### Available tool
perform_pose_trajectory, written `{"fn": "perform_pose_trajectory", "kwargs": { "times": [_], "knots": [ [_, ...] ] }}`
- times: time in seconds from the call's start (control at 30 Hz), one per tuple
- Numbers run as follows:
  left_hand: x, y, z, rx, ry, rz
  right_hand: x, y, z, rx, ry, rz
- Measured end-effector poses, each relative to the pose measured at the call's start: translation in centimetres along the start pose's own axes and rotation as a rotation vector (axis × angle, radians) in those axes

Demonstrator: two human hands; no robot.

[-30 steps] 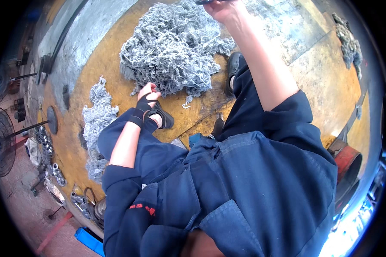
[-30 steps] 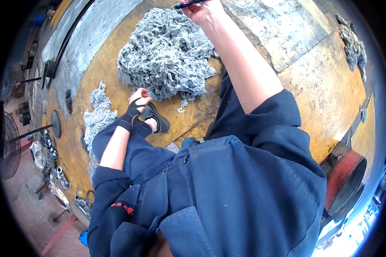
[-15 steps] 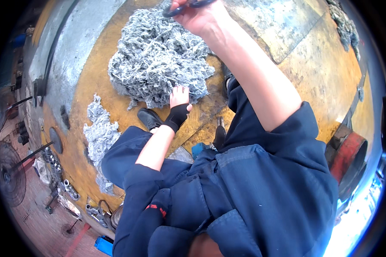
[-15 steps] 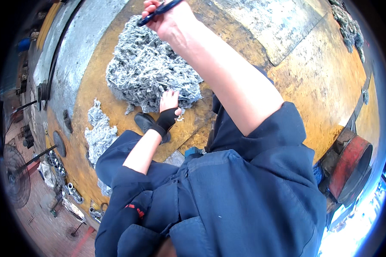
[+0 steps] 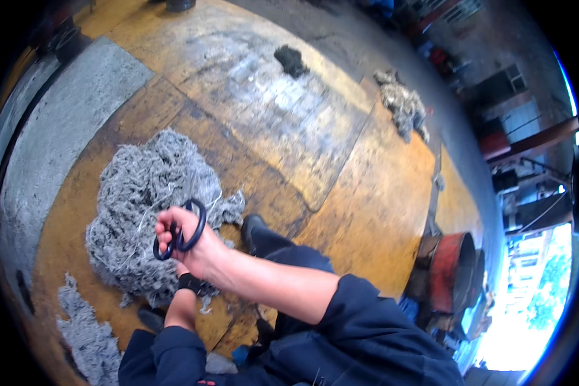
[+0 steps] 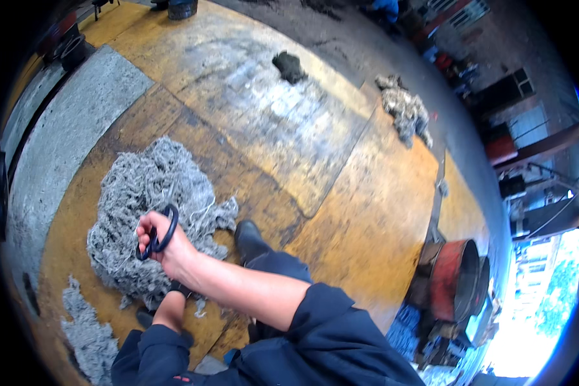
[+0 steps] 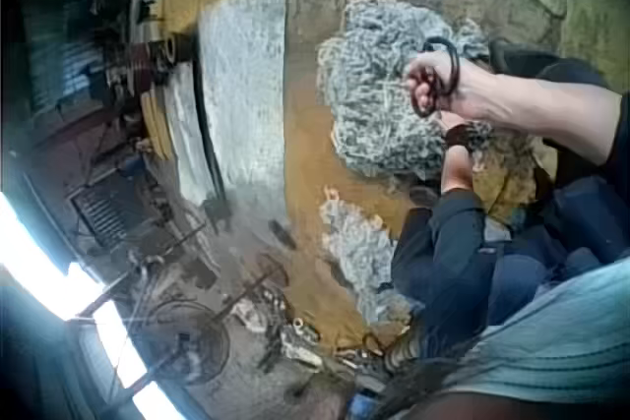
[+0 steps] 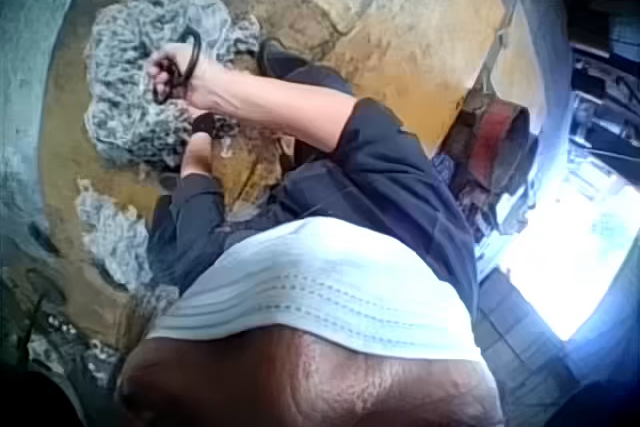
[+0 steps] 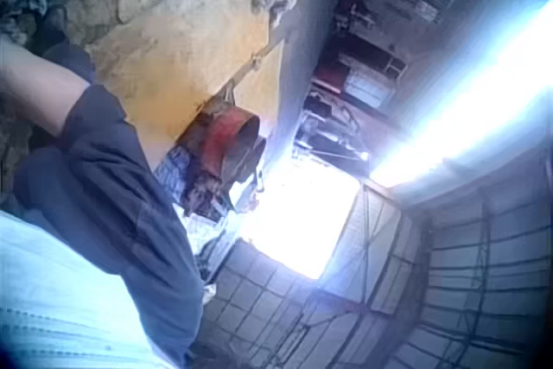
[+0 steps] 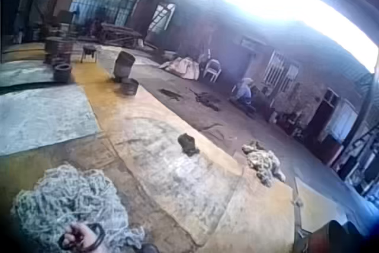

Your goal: The person cuts through a large pile of tangled gray waste material using shears, pulling sections of the material apart by hand while cutting to divide it into smaller pieces.

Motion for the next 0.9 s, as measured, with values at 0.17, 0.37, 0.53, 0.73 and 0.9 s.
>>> {"fn": "perform_pose_trajectory", "kwargs": {
  "times": [0.17,0.37,0.53,0.73,0.9],
  "knots": [
    [0.0,1.1,2.4,-0.05,0.031,-0.009,-1.1,0.5,-1.1,0.044,0.033,-0.015],
    [-0.4,4.0,5.5,-0.153,-0.001,-0.002,-0.4,-0.1,-2.5,0.063,0.091,0.032],
    [-3.8,5.1,5.7,-0.213,-0.122,0.075,-0.5,-0.4,-2.2,0.042,0.076,0.014],
    [-11.7,5.3,10.6,-0.309,0.102,0.119,1.2,-0.2,-0.2,-0.072,0.234,0.12],
    [-18.3,7.8,23.6,-0.39,0.49,-0.214,3.4,0.2,2.0,-0.284,0.643,0.204]
  ]
}}
Point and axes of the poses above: each hand's wrist, its own y-axis away from the middle knuckle, its own x-axis out of the palm, z = x × y, the point moved 9 cm from there along -y, towards the middle knuckle, and after that the axes turned 12 degrees about -y, right-handed, at the moved point
